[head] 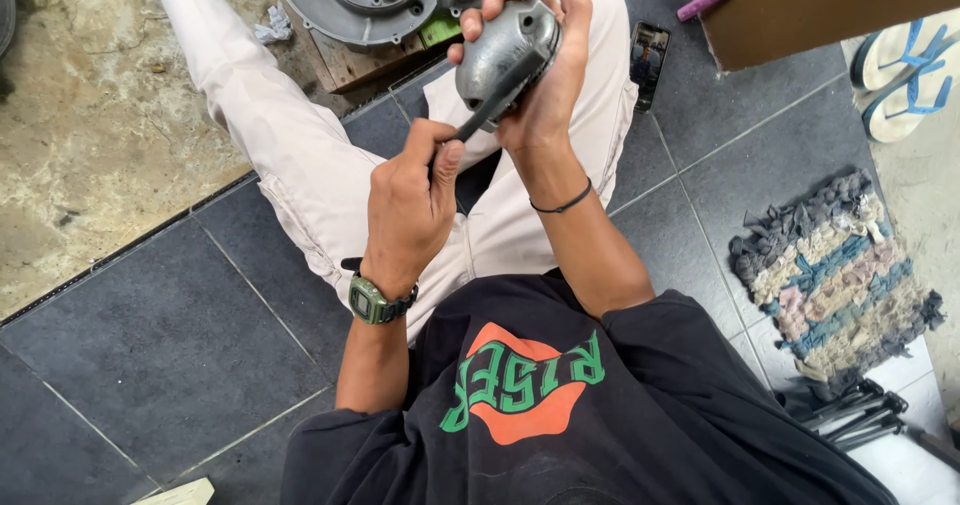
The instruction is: Cleaning a metal engine component using a small brush while sitting on the floor.
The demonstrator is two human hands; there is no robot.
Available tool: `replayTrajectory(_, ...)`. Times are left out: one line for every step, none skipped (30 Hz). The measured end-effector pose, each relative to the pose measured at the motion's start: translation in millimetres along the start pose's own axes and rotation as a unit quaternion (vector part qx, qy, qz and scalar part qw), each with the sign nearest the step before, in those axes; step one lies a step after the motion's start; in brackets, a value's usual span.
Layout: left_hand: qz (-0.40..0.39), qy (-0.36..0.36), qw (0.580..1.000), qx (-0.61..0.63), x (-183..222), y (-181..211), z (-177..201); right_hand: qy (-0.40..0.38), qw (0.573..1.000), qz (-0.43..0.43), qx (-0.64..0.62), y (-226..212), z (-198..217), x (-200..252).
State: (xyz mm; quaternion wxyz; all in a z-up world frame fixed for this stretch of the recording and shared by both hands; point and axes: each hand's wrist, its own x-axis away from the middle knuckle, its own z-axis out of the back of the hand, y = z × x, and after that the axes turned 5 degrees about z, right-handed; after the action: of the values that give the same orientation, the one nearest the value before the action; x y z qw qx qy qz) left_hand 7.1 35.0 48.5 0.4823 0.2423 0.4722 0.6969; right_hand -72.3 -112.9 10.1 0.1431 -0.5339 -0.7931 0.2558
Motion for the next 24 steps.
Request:
replayTrajectory(-0.001, 0.004, 1.000, -0.001, 1, -1, 0, -0.004, 1.000, -0.001, -0.001, -1, 0, 0)
replayTrajectory(-0.011, 0.000, 1.000, -0.006, 1, -1, 0, 0.006, 1.000, -0.012, -0.009, -1, 0, -1)
replayTrajectory(-0.021, -0.004, 1.000, -0.011, 1, -2, 0, 0.017, 0.999, -0.022, -0.017, -1, 0, -1)
replayTrajectory(-0.023, 0.001, 1.000, -0.013, 2, -2, 1, 0.012, 0.999, -0.024, -0.018, -1, 4, -4)
replayTrajectory(-0.022, -0.010, 1.000, -0.014, 4, -2, 2, 0.012, 0.999, -0.038, -0.034, -1, 9, -6)
replayTrajectory(-0.023, -0.022, 0.999, -0.014, 4, -2, 3, 0.012, 0.997, -0.049, -0.050, -1, 13, -10)
replayTrajectory(-0.026, -0.018, 0.999, -0.015, 4, -2, 2, 0.007, 0.998, -0.048, -0.050, 0, 12, -9)
replayTrajectory(-0.020, -0.007, 1.000, -0.009, 5, -2, 0, 0.025, 0.997, -0.055, -0.045, 2, 12, -7)
replayTrajectory(-0.014, 0.005, 1.000, -0.002, 5, -2, -1, 0.043, 0.996, -0.062, -0.040, 3, 12, -6)
replayTrajectory(-0.012, 0.007, 1.000, -0.003, 3, -2, -1, 0.041, 0.996, -0.065, -0.040, 3, 9, -4)
replayTrajectory(-0.012, 0.012, 1.000, -0.008, 0, -1, -2, 0.043, 0.995, -0.078, -0.036, 4, 6, -2)
replayTrajectory(-0.011, 0.014, 1.000, -0.014, -2, -1, -2, 0.046, 0.994, -0.091, -0.032, 3, 4, 1)
replayTrajectory(-0.009, 0.015, 1.000, -0.015, -1, 1, 0, 0.046, 0.994, -0.093, -0.032, 2, 6, -4)
replayTrajectory(-0.013, 0.005, 1.000, -0.013, -1, 3, 1, 0.039, 0.996, -0.073, -0.031, 0, 7, -9)
replayTrajectory(-0.017, -0.005, 1.000, -0.012, -1, 5, 3, 0.032, 0.998, -0.052, -0.029, -3, 8, -14)
replayTrajectory(-0.021, -0.004, 1.000, -0.013, 1, 5, 2, 0.029, 0.998, -0.049, -0.030, -5, 7, -16)
replayTrajectory(-0.010, -0.005, 1.000, -0.007, 4, 4, 1, 0.031, 0.998, -0.044, -0.014, -8, 6, -17)
replayTrajectory(0.003, -0.006, 1.000, 0.001, 7, 3, 0, 0.034, 0.999, -0.041, 0.002, -11, 5, -17)
replayTrajectory(0.001, -0.006, 1.000, 0.000, 3, 5, -1, 0.033, 0.999, -0.039, 0.002, -8, 5, -16)
replayTrajectory(-0.004, -0.001, 1.000, -0.001, 2, 6, -2, 0.040, 0.998, -0.055, 0.000, -5, 6, -13)
replayTrajectory(-0.010, 0.004, 1.000, -0.002, 1, 7, -4, 0.047, 0.996, -0.071, -0.002, -1, 7, -9)
replayTrajectory(-0.008, 0.004, 1.000, -0.001, 0, 7, -4, 0.048, 0.996, -0.073, -0.002, -1, 8, -12)
replayTrajectory(-0.002, 0.005, 1.000, 0.002, -1, 8, -4, 0.049, 0.997, -0.056, 0.003, -1, 9, -15)
replayTrajectory(0.003, 0.007, 1.000, 0.004, -2, 7, -4, 0.049, 0.998, -0.039, 0.006, -1, 10, -18)
